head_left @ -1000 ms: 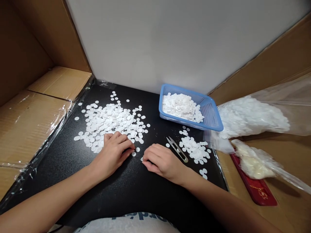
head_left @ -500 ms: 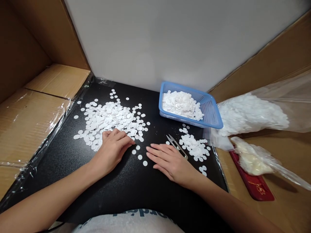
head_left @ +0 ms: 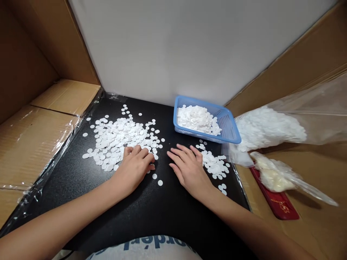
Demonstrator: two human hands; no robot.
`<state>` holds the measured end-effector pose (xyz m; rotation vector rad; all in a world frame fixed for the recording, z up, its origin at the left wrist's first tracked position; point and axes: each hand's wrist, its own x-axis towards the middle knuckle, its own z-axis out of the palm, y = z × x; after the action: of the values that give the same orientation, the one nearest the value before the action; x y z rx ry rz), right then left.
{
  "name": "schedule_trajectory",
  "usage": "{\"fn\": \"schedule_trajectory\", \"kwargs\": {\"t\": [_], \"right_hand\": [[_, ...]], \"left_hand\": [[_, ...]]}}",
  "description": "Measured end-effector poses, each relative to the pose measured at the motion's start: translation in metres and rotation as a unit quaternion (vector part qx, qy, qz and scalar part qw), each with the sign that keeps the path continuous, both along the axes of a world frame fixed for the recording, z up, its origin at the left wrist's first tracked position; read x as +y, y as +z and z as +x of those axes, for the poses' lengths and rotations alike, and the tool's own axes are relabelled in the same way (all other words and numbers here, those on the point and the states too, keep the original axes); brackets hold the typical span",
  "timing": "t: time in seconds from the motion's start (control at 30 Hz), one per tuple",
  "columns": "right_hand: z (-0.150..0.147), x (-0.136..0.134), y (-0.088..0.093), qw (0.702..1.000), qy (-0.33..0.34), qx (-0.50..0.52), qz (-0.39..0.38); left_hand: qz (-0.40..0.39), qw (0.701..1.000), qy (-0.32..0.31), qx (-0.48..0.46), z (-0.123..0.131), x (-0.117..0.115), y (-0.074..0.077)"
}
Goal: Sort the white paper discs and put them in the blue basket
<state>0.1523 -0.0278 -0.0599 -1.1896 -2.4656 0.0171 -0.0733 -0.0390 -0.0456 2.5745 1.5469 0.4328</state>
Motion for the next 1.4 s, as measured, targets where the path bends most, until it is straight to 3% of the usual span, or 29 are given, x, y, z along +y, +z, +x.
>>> {"fn": "schedule_trajectory", "kwargs": {"t": [0.17,0.3,0.43,0.57,0.67,0.87,1.0,1.17,1.3,1.4], "right_hand": [[-0.026,0.023,0.004,0.981,0.01,0.1,-0.166],[-0.041,0.037,0.006,0.961,0.005,0.124,-0.245],[-0.04,0.034,0.006,0.956,0.032,0.146,-0.254],[-0.032,0.023,0.006,0.96,0.146,0.127,-0.201],[-0.03,0.019,0.01,0.955,0.198,0.086,-0.206],[-0.042,0.028,0.008,0.965,0.17,0.134,-0.15],[-0.057,0.034,-0.002,0.977,0.163,0.087,-0.104],[-0.065,0.026,-0.004,0.981,0.188,0.025,-0.04],[-0.061,0.015,-0.002,0.963,0.201,0.117,-0.136],[-0.058,0.015,0.002,0.94,0.145,0.19,-0.244]], "left_hand": [[-0.07,0.998,0.008,0.001,0.006,0.008,0.004],[-0.029,0.999,-0.013,-0.008,-0.002,-0.002,0.005],[0.044,0.995,-0.088,-0.012,-0.024,-0.035,0.002],[-0.022,0.991,-0.12,-0.059,-0.037,-0.065,-0.005],[-0.035,0.989,-0.108,-0.099,-0.041,-0.073,-0.007],[0.011,0.992,0.004,-0.128,-0.059,-0.061,0.0],[0.027,0.992,0.069,-0.1,-0.071,-0.049,0.005],[0.018,0.996,0.072,-0.043,-0.065,-0.032,0.005],[0.074,0.996,0.03,0.047,-0.056,-0.021,0.001],[0.11,0.993,-0.005,0.048,-0.056,-0.022,0.0]]}}
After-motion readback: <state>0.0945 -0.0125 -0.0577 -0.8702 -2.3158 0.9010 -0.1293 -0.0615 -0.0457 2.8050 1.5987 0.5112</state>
